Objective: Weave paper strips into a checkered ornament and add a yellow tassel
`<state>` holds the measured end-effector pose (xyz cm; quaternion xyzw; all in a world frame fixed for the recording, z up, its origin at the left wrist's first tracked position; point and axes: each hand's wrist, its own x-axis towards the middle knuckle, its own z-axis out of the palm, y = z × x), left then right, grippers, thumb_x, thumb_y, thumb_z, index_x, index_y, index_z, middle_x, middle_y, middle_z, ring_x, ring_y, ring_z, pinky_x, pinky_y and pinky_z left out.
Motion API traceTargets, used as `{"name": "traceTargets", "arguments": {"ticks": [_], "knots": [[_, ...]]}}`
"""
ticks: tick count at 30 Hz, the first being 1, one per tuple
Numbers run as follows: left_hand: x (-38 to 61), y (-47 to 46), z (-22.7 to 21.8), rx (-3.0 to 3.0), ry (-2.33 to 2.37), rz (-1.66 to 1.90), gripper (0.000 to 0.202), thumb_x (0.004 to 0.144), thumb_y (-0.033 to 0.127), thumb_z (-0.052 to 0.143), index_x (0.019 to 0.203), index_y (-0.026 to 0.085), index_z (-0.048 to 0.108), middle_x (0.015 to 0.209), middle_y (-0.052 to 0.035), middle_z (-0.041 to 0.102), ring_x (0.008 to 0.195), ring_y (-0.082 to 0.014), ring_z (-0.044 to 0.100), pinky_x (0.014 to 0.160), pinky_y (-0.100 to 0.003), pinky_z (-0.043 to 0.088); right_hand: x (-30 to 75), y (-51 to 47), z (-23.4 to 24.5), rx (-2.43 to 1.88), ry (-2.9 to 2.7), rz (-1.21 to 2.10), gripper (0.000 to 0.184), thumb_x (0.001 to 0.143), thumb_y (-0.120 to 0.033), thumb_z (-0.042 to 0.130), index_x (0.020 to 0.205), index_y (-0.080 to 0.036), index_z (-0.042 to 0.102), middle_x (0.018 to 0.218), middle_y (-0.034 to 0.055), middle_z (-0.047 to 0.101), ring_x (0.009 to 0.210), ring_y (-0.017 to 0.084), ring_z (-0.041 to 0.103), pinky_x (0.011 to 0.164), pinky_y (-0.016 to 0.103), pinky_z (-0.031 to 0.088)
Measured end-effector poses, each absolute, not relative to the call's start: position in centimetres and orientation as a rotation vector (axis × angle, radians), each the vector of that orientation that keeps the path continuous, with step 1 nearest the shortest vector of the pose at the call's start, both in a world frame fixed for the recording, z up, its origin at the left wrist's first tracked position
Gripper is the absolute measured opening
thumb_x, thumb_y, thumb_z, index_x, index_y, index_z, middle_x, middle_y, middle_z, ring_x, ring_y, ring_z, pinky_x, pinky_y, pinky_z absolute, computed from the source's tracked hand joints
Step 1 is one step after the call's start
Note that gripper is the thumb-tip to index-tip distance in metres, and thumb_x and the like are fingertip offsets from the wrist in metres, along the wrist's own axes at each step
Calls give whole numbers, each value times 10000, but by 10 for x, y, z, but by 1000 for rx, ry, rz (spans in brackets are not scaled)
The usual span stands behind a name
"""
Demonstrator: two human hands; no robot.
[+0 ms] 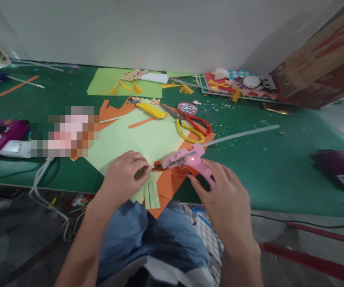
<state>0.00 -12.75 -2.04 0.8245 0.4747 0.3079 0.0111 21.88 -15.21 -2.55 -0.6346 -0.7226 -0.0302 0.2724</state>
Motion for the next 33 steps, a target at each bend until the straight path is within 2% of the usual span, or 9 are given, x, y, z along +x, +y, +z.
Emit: {"name": "traceTargets", "arguments": {"ticks": [11, 19, 24, 26, 33], "knots": [[0, -127, -19, 2566, 1493, 914, 189, 854, 159, 502, 703, 185, 611, 692, -24, 642, 724, -155, 595, 679, -278, 502, 217, -152, -25, -1710, -1932, -93, 323, 901, -449, 436, 1028, -193, 586, 887, 103, 661, 803, 236, 586, 662, 350, 461], [-1, -129, -19, 2575, 1477, 916, 174, 859, 159, 493, 722, 180, 599, 711, -31, 640, 741, -164, 594, 697, -289, 498, 217, -152, -26, -1741, -1924, -124, 449, 886, -548, 419, 1038, -163, 590, 901, 126, 666, 806, 245, 597, 653, 352, 463], [-2, -131, -14, 2523, 1446, 831, 177, 801, 102, 461, 893, 171, 596, 833, -47, 674, 818, -190, 611, 735, -314, 492, 217, -152, -27, -1743, -1926, -138, 472, 883, -566, 410, 1047, -161, 591, 891, 127, 671, 819, 254, 603, 666, 363, 466], [-1, -131, -12, 2508, 1471, 790, 188, 821, 108, 455, 933, 174, 591, 860, -44, 684, 834, -192, 615, 748, -317, 486, 217, -152, -26, -1744, -1924, -135, 463, 884, -561, 411, 1041, -165, 593, 885, 125, 671, 818, 254, 602, 669, 364, 465], [5, -125, -7, 2550, 1554, 683, 115, 880, 188, 512, 830, 180, 615, 786, -23, 686, 757, -182, 622, 658, -283, 443, 219, -154, -25, -1738, -1925, -156, 458, 878, -541, 446, 1058, -147, 594, 898, 127, 676, 822, 245, 611, 670, 354, 478]]}}
